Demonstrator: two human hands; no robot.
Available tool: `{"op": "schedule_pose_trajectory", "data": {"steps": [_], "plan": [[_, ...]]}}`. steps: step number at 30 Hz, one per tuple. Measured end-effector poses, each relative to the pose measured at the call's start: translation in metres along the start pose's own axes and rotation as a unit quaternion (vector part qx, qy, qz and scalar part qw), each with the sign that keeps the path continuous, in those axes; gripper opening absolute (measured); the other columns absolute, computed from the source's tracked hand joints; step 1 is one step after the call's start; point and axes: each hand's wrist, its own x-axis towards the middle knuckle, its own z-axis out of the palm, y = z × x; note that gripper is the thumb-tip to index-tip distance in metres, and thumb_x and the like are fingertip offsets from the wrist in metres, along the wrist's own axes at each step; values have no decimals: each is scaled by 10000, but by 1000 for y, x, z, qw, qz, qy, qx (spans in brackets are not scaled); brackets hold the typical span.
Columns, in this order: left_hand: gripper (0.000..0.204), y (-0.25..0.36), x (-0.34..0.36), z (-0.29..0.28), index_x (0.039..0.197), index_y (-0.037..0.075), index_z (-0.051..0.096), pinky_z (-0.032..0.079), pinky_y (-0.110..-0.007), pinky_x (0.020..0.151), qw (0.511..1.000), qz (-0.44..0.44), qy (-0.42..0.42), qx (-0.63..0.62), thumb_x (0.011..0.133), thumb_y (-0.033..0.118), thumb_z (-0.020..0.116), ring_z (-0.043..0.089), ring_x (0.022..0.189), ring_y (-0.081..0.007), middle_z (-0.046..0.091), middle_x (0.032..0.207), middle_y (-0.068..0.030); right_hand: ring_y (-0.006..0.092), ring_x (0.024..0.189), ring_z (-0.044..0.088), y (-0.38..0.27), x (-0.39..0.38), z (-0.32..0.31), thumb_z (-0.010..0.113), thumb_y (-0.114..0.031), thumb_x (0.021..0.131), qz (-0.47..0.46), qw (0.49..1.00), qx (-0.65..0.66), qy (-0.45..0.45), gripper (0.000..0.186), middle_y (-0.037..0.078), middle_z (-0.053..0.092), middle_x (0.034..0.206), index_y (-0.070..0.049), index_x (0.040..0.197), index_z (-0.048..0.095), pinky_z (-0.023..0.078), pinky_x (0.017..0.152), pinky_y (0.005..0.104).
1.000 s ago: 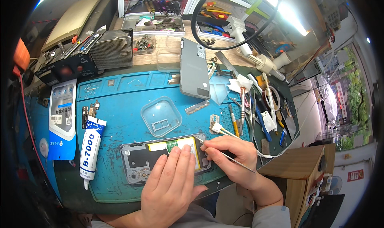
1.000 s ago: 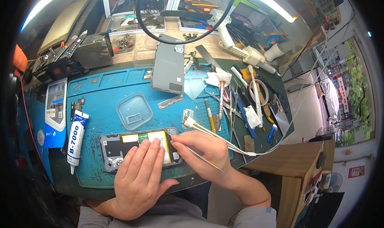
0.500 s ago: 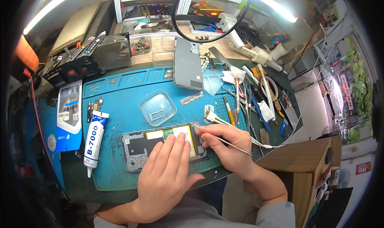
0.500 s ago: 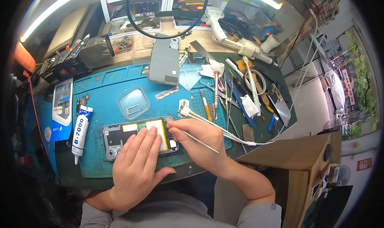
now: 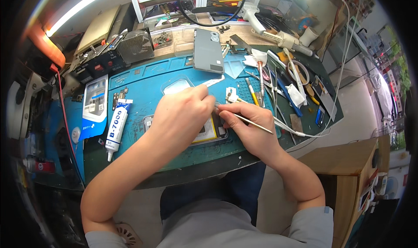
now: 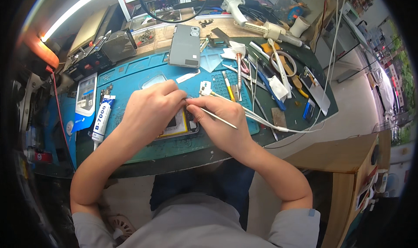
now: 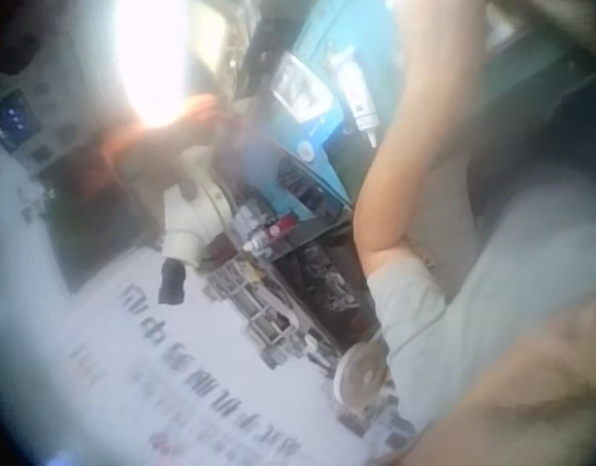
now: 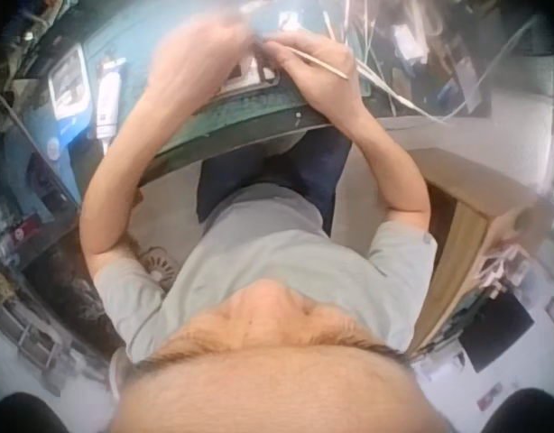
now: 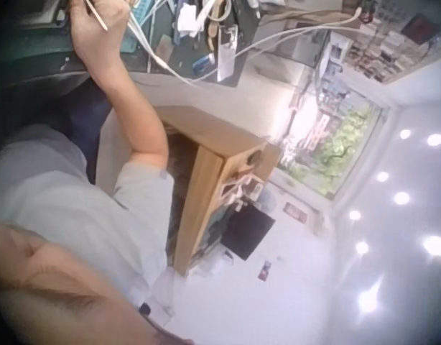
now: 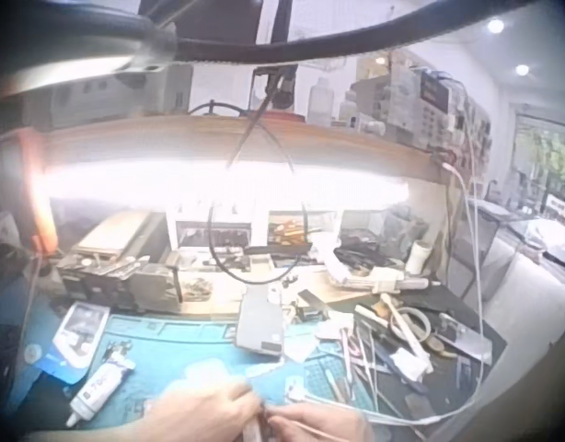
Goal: The person works on a disassembled smartphone at a cluttered workbench. They handle the phone back cover, apply adhesive along the frame, and use tweezers to adjust internal components. The person then aligns and presses the back cover onto the phone body.
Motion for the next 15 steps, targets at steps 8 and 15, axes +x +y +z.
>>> {"op": "schedule_pose_trajectory", "data": {"steps": [8,15], "plan": [[111,-10,7,2,925,78,628,538,-359,651,998,63,-9,29,821,99,661,663,790,-252,594,883,-66,159,668,673,0,0,0,706,-87,894,1,1000,14,13,162,124,711,823,1,1028,732,513,611,292],[111,-11,5,8,913,64,605,526,-379,665,998,53,7,23,829,97,671,645,799,-271,583,867,-84,99,690,688,-7,-4,-3,675,-96,930,30,994,97,46,141,82,733,800,19,990,728,528,609,247]]}}
